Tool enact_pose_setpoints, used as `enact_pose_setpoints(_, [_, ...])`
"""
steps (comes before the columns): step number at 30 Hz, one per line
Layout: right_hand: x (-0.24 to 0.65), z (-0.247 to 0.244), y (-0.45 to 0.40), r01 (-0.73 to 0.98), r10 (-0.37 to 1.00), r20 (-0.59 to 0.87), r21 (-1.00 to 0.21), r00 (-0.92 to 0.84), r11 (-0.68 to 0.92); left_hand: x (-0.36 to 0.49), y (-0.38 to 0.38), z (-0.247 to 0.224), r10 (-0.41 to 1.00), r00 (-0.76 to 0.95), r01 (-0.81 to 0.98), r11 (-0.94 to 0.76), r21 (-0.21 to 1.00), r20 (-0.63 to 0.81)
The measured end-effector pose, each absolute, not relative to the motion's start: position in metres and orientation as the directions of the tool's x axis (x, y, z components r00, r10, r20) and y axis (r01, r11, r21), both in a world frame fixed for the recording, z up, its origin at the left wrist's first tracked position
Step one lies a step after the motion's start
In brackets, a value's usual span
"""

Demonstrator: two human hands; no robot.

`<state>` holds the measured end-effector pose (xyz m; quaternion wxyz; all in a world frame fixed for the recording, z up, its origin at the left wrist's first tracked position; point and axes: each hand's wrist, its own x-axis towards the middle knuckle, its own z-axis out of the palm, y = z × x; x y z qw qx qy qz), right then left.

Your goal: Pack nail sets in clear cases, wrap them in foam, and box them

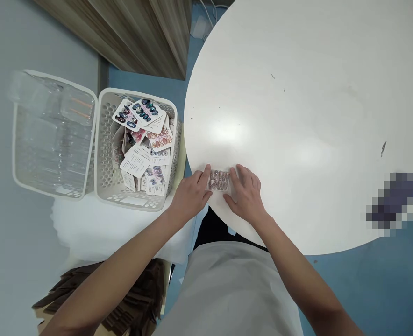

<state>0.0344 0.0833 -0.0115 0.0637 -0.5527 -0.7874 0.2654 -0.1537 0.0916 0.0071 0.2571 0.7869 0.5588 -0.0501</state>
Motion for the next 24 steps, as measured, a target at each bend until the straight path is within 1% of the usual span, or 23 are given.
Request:
enact_pose_setpoints(4, [0.035, -0.006, 0.071, 0.82, 0.896, -0.206, -0.521, -0.393, 0.24, -0.159, 0.08, 0.014, 0.85, 0.428, 0.863, -0.282, 0.42, -0.309])
enact_pose_setpoints(7, [0.032, -0.001, 0.058, 0.814, 0.889, -0.225, -0.532, -0.399, 0.231, -0.16, 0.072, 0.017, 0.825, 0.477, 0.838, -0.323, 0.439, -0.303])
enact_pose_setpoints(11, [0.027, 0.001, 0.048, 0.835, 0.884, -0.261, -0.506, -0.388, 0.217, -0.159, 0.067, 0.016, 0.815, 0.494, 0.835, -0.346, 0.427, -0.304])
enact_pose_setpoints(15, [0.021, -0.001, 0.05, 0.855, 0.892, -0.267, -0.476, -0.365, 0.207, -0.158, 0.07, 0.015, 0.827, 0.469, 0.851, -0.33, 0.408, -0.309])
enact_pose_setpoints(20, [0.014, 0.0, 0.061, 0.881, 0.876, -0.312, -0.418, -0.369, 0.222, -0.16, 0.078, 0.016, 0.838, 0.441, 0.87, -0.313, 0.381, -0.32])
enact_pose_setpoints(24, [0.008, -0.001, 0.071, 0.876, 0.885, -0.292, -0.432, -0.363, 0.216, -0.16, 0.083, 0.017, 0.842, 0.412, 0.891, -0.293, 0.347, -0.347])
